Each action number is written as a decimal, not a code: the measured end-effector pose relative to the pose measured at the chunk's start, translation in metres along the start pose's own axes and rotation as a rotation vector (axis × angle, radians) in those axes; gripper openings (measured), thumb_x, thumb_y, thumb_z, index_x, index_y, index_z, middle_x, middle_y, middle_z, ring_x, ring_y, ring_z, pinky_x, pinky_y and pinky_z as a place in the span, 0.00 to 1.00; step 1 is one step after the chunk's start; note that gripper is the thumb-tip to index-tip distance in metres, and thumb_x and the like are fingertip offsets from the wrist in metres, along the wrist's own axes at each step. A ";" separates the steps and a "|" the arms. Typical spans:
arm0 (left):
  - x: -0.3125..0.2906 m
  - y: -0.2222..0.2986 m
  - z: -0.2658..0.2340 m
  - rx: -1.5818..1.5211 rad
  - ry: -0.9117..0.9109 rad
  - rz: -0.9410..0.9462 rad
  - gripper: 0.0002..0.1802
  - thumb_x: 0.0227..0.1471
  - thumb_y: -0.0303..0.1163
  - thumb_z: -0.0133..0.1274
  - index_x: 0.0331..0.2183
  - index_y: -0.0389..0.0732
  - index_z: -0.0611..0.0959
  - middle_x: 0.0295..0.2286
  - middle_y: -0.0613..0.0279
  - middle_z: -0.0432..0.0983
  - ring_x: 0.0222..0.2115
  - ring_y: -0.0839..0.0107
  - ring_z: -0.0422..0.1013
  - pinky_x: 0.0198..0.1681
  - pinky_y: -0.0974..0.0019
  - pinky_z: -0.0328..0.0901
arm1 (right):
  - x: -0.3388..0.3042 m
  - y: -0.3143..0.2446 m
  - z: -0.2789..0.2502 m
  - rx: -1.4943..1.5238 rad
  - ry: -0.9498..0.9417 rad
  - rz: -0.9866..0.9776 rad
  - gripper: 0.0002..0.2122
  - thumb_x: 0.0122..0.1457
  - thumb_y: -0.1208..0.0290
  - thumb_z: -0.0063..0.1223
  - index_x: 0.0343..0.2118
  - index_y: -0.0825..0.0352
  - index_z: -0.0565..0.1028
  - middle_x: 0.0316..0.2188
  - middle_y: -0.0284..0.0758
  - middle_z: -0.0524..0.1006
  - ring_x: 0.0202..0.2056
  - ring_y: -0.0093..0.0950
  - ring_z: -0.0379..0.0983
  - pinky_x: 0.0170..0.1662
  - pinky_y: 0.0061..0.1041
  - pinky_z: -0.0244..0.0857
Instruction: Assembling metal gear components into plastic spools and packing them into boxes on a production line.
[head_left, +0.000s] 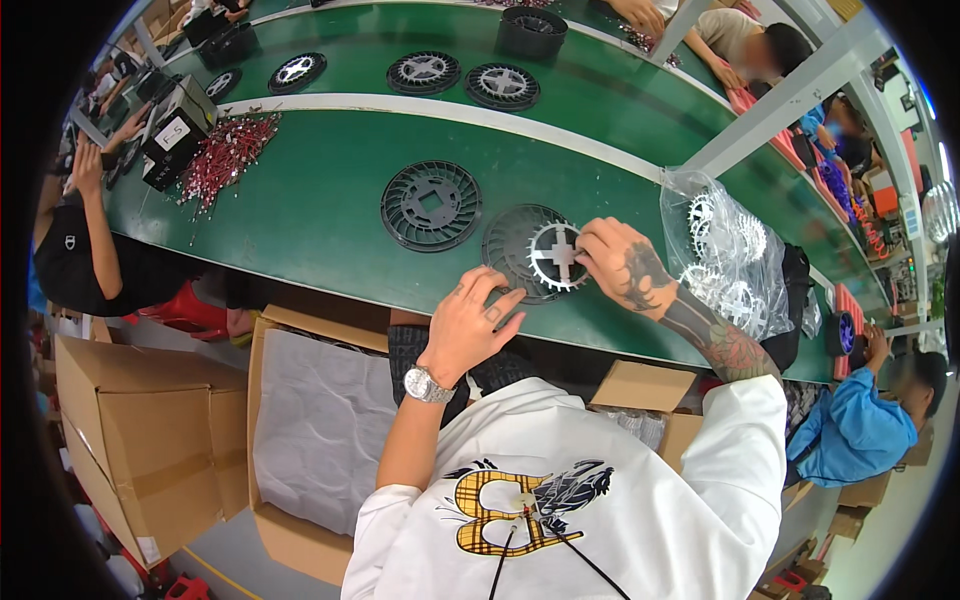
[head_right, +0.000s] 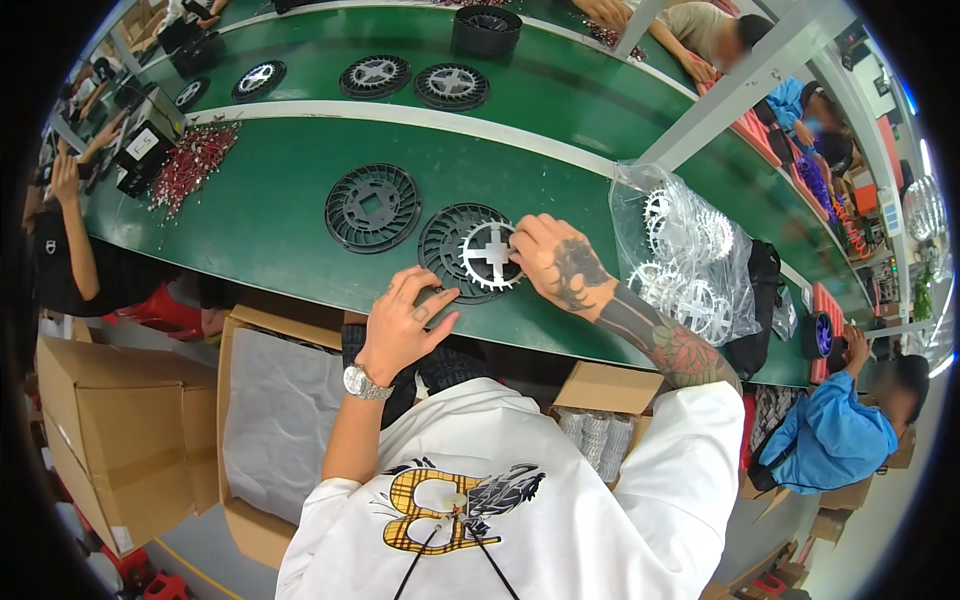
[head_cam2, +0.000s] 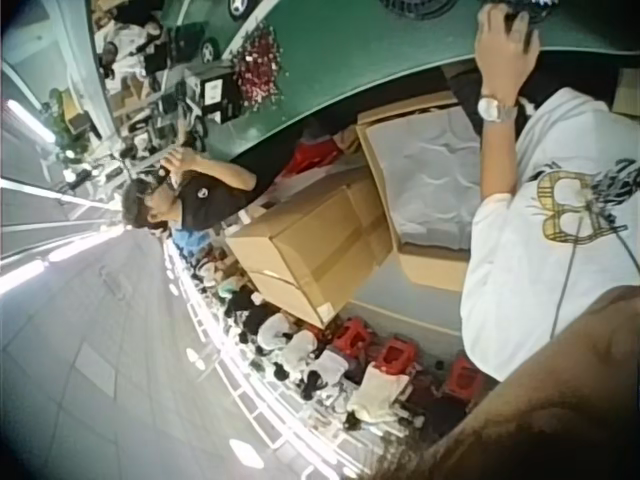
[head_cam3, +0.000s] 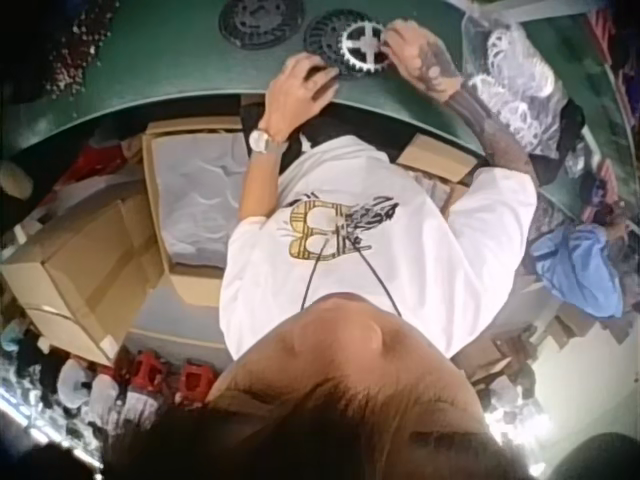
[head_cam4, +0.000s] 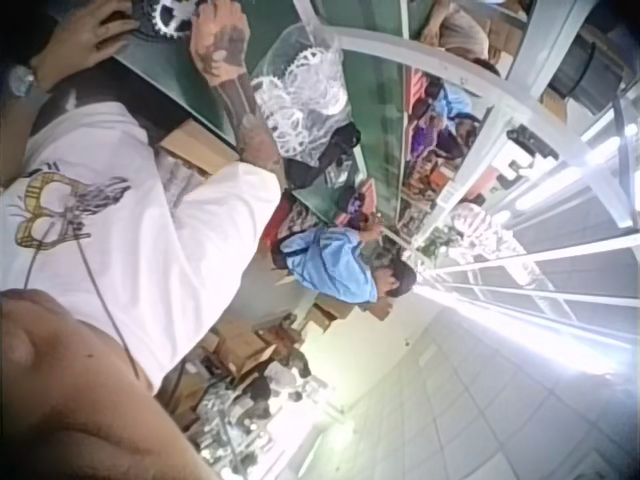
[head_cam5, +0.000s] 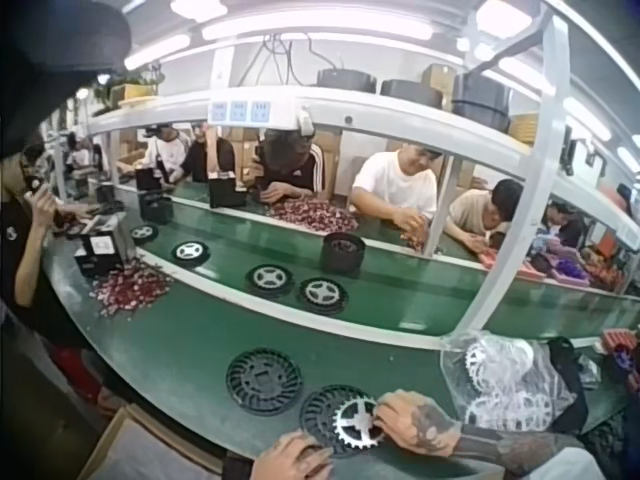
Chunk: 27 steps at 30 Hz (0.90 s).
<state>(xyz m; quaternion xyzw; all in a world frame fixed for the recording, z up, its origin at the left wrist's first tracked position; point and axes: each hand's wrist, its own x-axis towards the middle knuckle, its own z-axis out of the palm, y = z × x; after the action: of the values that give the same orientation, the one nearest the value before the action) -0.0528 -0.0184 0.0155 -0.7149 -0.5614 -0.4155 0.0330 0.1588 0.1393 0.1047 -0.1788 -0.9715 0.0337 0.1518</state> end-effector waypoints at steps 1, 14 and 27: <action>0.001 0.001 0.000 0.002 -0.002 -0.003 0.16 0.44 0.35 0.67 0.38 0.49 0.85 0.39 0.66 0.74 0.47 0.59 0.72 0.38 0.60 0.75 | 0.003 0.001 0.007 -0.007 0.006 -0.039 0.10 0.53 0.77 0.62 0.37 0.68 0.76 0.37 0.36 0.74 0.38 0.38 0.73 0.41 0.35 0.69; -0.001 0.000 0.000 -0.003 -0.012 -0.014 0.14 0.44 0.34 0.67 0.37 0.47 0.84 0.38 0.66 0.74 0.46 0.59 0.73 0.36 0.61 0.75 | 0.017 0.005 0.023 -0.063 -0.021 -0.102 0.10 0.52 0.74 0.62 0.37 0.65 0.76 0.38 0.33 0.75 0.40 0.34 0.73 0.42 0.32 0.68; -0.002 -0.002 0.002 -0.005 -0.014 -0.016 0.15 0.43 0.34 0.67 0.36 0.47 0.83 0.39 0.66 0.74 0.46 0.59 0.73 0.36 0.62 0.75 | 0.019 0.003 0.026 -0.054 -0.026 -0.115 0.10 0.52 0.74 0.63 0.38 0.65 0.76 0.38 0.32 0.74 0.41 0.33 0.73 0.42 0.32 0.67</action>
<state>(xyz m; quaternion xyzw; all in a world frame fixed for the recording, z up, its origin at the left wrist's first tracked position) -0.0534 -0.0183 0.0128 -0.7133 -0.5664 -0.4121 0.0237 0.1349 0.1490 0.0851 -0.1263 -0.9826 0.0009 0.1360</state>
